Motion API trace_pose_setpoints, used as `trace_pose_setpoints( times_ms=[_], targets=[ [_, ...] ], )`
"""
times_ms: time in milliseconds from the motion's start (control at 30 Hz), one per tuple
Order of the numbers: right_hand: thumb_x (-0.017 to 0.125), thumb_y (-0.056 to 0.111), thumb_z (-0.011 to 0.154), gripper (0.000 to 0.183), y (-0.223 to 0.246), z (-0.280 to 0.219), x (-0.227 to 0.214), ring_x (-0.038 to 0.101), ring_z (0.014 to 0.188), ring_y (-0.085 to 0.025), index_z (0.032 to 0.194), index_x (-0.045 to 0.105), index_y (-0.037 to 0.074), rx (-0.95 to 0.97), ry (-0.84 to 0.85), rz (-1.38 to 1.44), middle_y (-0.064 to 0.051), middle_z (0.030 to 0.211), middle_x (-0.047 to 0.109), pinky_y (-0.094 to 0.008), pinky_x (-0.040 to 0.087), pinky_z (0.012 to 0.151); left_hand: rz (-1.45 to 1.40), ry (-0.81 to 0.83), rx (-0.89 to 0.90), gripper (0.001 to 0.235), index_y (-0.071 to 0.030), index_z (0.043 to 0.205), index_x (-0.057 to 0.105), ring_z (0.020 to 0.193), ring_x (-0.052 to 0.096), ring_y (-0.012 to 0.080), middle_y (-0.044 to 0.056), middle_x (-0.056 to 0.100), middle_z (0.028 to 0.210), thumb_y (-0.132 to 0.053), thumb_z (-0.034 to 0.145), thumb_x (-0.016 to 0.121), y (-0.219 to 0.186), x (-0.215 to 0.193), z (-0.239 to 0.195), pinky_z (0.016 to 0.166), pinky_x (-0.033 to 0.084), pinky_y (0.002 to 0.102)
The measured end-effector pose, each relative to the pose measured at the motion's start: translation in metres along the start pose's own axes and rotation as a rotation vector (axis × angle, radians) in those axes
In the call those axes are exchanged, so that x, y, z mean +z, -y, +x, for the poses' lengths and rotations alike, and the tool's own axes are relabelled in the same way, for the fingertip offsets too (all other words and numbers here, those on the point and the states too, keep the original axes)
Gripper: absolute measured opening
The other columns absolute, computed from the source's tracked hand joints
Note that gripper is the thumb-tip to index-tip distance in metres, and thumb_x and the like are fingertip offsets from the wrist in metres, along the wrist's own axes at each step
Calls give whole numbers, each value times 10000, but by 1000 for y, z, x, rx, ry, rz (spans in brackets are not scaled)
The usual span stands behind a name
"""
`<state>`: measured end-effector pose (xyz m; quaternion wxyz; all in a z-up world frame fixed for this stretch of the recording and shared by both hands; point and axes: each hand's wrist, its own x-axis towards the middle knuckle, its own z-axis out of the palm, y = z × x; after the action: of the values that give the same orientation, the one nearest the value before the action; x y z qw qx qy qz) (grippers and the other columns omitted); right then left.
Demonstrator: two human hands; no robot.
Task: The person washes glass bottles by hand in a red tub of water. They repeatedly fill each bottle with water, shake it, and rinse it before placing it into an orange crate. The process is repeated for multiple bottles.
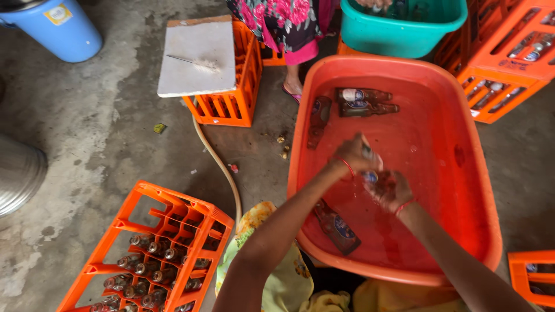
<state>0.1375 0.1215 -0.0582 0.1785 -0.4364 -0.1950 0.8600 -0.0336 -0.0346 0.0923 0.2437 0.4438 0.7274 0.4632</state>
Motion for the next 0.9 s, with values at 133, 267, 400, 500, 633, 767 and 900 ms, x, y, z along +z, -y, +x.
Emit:
trace_pose_setpoints(
  times_ms=[133,267,400,500,633,767,900],
  targets=[
    [571,329,1036,234,-23,0,-17,662,1015,-292,1050,551,96,-67,3,-168,-88,1045,620,-480,604,932,291,344,-215,848,-13,1167,558,840,777,322,174,740,992,-371,502,943,-4,11,-15,699,663,450],
    [623,311,986,242,-15,-9,-26,675,954,-294,1101,596,99,-104,-22,-386,-114,1080,634,-473,587,861,694,503,-209,956,-26,1298,571,992,714,301,136,721,1113,-395,526,997,0,35,-21,819,586,488],
    [734,243,911,497,2,-15,-18,678,921,-269,1297,431,164,-272,-94,-596,-108,1122,658,-468,544,808,899,669,-177,801,-76,1222,758,951,781,242,78,786,1103,-449,532,915,12,72,-34,775,664,454],
    [797,195,873,682,-1,-18,-11,673,962,-237,1401,379,87,-438,-15,-734,-104,1140,643,-466,571,821,980,684,-177,830,-50,1309,624,959,775,246,102,705,1181,-552,695,866,24,100,-42,770,674,458],
    [828,284,869,816,-4,-26,-9,664,1075,-247,1449,319,19,-644,10,-1085,-109,1206,600,-410,588,888,893,809,-191,760,-55,1239,666,1030,751,233,79,718,1163,-689,825,734,41,125,-41,807,630,433],
    [714,396,885,800,-5,-32,-8,716,1005,-373,1497,316,70,-357,-121,-1684,-235,1039,701,-456,560,877,982,847,-161,530,-127,1207,740,1071,745,241,47,764,1150,-535,871,710,59,138,-34,850,595,502],
    [758,419,853,787,-14,-41,-4,703,1064,-412,1408,369,19,-264,-147,-2025,-258,1080,702,-477,566,900,1033,823,-92,475,-160,1231,739,1123,705,262,49,735,1212,-432,842,761,67,143,-28,884,573,570]
  ],
)
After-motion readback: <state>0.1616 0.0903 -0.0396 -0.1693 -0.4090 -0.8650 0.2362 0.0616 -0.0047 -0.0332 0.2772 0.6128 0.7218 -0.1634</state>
